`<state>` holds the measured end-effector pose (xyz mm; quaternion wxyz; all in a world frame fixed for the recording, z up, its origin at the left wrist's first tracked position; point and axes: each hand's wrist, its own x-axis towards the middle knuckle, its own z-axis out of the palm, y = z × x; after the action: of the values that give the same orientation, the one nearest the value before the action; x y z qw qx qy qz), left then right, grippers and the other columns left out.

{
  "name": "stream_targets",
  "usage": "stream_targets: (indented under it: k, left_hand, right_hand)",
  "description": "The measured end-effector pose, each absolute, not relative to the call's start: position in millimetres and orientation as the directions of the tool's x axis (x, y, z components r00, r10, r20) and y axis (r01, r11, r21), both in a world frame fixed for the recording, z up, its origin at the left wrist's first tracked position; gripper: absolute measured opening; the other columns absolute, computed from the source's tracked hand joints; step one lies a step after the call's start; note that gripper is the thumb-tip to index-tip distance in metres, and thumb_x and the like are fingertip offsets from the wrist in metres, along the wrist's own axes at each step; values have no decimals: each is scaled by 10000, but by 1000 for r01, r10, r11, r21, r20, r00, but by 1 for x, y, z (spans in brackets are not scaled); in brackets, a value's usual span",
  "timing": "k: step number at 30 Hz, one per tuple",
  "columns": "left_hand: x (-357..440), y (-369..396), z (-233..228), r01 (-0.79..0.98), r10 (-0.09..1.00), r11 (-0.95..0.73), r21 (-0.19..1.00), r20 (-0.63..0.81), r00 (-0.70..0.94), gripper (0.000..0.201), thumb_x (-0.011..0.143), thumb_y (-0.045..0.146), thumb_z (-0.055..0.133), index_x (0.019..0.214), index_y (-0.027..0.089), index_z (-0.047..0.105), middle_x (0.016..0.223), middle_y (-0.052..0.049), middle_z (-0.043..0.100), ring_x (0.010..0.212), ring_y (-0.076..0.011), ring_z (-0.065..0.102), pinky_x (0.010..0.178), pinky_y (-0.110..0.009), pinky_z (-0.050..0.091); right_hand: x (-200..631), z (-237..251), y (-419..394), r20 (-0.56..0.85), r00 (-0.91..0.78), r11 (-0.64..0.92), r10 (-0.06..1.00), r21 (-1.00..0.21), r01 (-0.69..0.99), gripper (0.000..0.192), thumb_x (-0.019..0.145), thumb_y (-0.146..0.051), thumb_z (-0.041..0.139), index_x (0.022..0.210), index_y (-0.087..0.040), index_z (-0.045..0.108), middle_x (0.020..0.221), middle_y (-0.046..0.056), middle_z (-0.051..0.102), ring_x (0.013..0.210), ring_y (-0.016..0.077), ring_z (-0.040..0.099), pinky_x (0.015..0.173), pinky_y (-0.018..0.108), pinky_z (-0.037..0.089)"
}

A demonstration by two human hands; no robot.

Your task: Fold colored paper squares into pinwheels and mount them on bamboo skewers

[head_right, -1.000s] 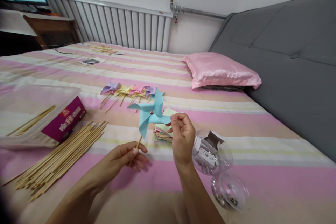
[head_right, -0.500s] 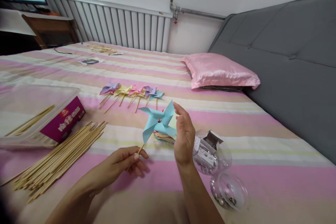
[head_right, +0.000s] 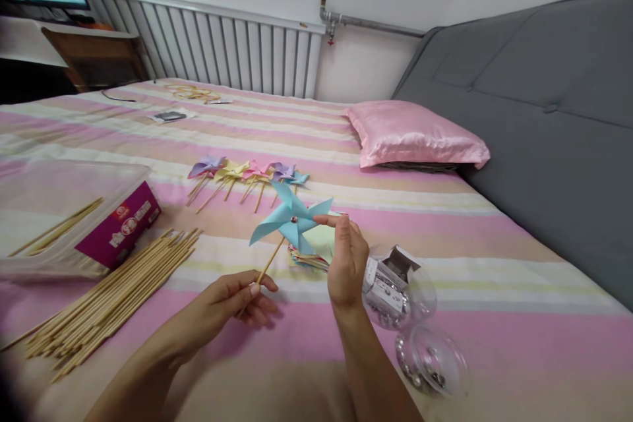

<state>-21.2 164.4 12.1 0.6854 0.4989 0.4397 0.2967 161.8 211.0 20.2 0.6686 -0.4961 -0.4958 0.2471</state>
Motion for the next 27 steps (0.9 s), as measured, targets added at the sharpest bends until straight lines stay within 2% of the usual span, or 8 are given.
stream_targets:
  k: [2,4,7,9,11,14,21,27]
  left_hand:
    - [-21,164,13,36,846,327,944,-310,435,349,824,470,518,918,138,568,831,-122,715,710,-201,668,669,-315,471]
    - [-21,164,13,48,844,328,944,-315,434,355,825,469,513,925,132,562,839,-130,713,720,-210,668,679,-327,474]
    - [-20,164,13,51,839,322,945,-310,447,362,827,470,504,937,129,555,850,-138,710,733,-218,670,692,-339,476]
    - [-19,164,12,48,833,319,946,-305,462,365,827,473,502,936,129,554,854,-140,709,736,-218,671,698,-343,476]
    - [-19,164,10,47,823,320,946,-303,481,365,826,473,502,928,128,558,859,-142,707,735,-219,670,700,-347,475]
    - [-18,164,9,50,808,321,946,-301,506,363,833,465,493,922,120,562,861,-149,702,723,-218,668,695,-351,473]
    - [-19,162,10,66,797,317,946,-304,521,357,850,445,475,942,113,568,853,-145,698,719,-215,667,690,-347,474]
    - [-19,163,8,72,789,315,946,-304,533,365,854,442,469,959,106,567,862,-150,695,720,-215,666,689,-349,478]
  right_hand:
    - [161,21,211,431,380,413,819,-901,131,369,878,-443,417,848,-179,673,900,64,680,904,218,595,882,369,380]
    - [159,23,210,425,385,443,819,-895,47,307,805,-406,558,1028,-199,596,938,66,667,905,215,602,850,369,416]
    - [156,26,209,323,341,392,883,-907,-156,563,702,-345,679,1202,-225,448,956,65,666,895,210,619,802,360,456]
    - [155,28,209,207,235,270,950,-921,-282,517,682,-339,692,1145,-202,505,929,64,679,857,208,632,755,342,475]
    - [154,28,209,106,145,151,984,-927,-344,367,663,-334,706,978,-170,609,870,62,693,798,204,638,698,320,482]
    - [153,27,209,43,136,90,990,-928,-362,217,634,-315,731,770,-160,665,760,45,699,719,192,629,641,299,477]
    - [152,24,208,15,121,67,993,-893,-444,169,638,-280,742,722,-154,667,621,-2,639,566,139,555,544,262,422]
    - [150,21,210,9,145,77,989,-878,-472,183,627,-267,753,730,-144,665,606,-9,621,539,122,523,530,253,401]
